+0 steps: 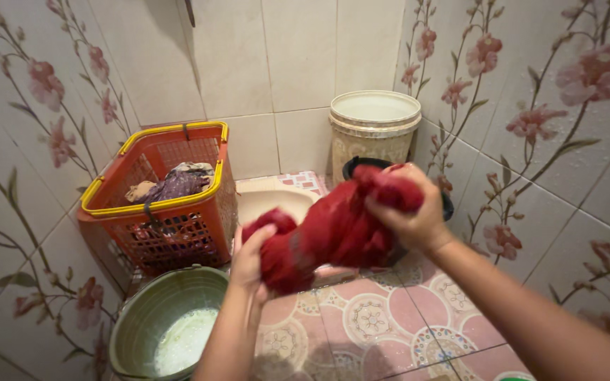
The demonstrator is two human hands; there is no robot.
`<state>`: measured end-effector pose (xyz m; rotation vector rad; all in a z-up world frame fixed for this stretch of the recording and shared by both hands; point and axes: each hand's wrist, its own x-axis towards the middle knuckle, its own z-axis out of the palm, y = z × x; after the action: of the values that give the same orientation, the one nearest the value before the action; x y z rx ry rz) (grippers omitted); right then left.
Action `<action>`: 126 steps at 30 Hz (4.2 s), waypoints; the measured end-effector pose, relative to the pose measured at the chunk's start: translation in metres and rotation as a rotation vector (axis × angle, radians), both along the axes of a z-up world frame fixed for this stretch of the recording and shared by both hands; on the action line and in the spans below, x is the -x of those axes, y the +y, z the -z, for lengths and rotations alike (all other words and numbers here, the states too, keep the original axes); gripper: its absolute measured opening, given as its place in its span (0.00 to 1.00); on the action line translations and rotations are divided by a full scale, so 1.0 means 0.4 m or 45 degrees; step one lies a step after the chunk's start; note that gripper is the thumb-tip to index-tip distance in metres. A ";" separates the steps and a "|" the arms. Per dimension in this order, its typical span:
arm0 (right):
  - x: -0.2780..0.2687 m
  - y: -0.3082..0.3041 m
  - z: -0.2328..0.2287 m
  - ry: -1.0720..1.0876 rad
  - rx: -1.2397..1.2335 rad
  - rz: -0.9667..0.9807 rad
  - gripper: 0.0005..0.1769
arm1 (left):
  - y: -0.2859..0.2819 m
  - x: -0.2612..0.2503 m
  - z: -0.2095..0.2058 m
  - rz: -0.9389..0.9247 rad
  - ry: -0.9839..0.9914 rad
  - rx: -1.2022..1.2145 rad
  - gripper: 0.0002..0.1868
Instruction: The person hand-washes several garments, including a purple dress, a red cloth, and a dark garment, using a brush and soapy water. They scrub each item on a tiled floor, rinse them, wring out the water, and place them into a laundry basket.
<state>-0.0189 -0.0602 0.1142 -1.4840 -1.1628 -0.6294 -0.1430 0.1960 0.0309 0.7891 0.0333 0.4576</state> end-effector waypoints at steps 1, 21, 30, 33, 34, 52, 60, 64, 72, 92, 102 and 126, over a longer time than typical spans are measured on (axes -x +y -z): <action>-0.021 0.000 0.010 0.183 -0.044 -0.012 0.17 | -0.008 -0.012 -0.027 -0.169 -0.005 -0.147 0.24; -0.126 0.037 0.027 0.693 -0.203 0.401 0.15 | -0.430 0.029 -0.139 -0.781 -0.832 -2.688 0.03; -0.028 0.109 0.073 0.657 0.009 0.366 0.14 | -0.389 -0.020 -0.021 -0.381 -0.808 -3.543 0.09; -0.052 0.134 0.079 0.602 0.040 0.396 0.16 | -0.335 -0.026 -0.023 -0.289 -0.791 -3.294 0.08; -0.069 0.136 0.081 0.529 0.049 0.418 0.16 | -0.311 -0.025 -0.026 -0.285 -0.792 -3.130 0.07; -0.002 0.535 -0.166 -0.958 -0.127 -0.210 0.48 | 0.555 0.080 -0.233 -1.510 0.174 -1.905 0.29; -0.037 0.759 -0.325 -0.394 1.175 0.378 0.58 | 0.792 -0.117 -0.371 -0.808 0.546 -1.629 0.28; 0.024 0.652 -0.238 -0.506 1.392 0.297 0.42 | 0.683 -0.149 -0.236 -0.459 0.538 -1.896 0.17; 0.076 0.272 -0.207 -0.462 1.671 0.364 0.32 | 0.234 -0.187 -0.135 -0.121 0.293 -1.914 0.13; 0.107 -1.034 0.246 0.979 1.729 0.696 0.15 | -0.965 -0.102 -0.091 0.511 -0.174 -1.925 0.16; 0.212 -0.962 0.405 1.343 1.928 0.814 0.65 | -1.004 -0.126 -0.048 0.637 0.011 -1.751 0.16; 0.192 -0.753 -0.162 1.011 0.864 0.656 0.49 | -1.002 -0.237 -0.177 0.180 0.679 -0.947 0.21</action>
<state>-0.0955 -0.3614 0.1790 -2.3461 -0.3526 0.0954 -0.0483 -0.2047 0.1016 1.6199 0.3146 0.0998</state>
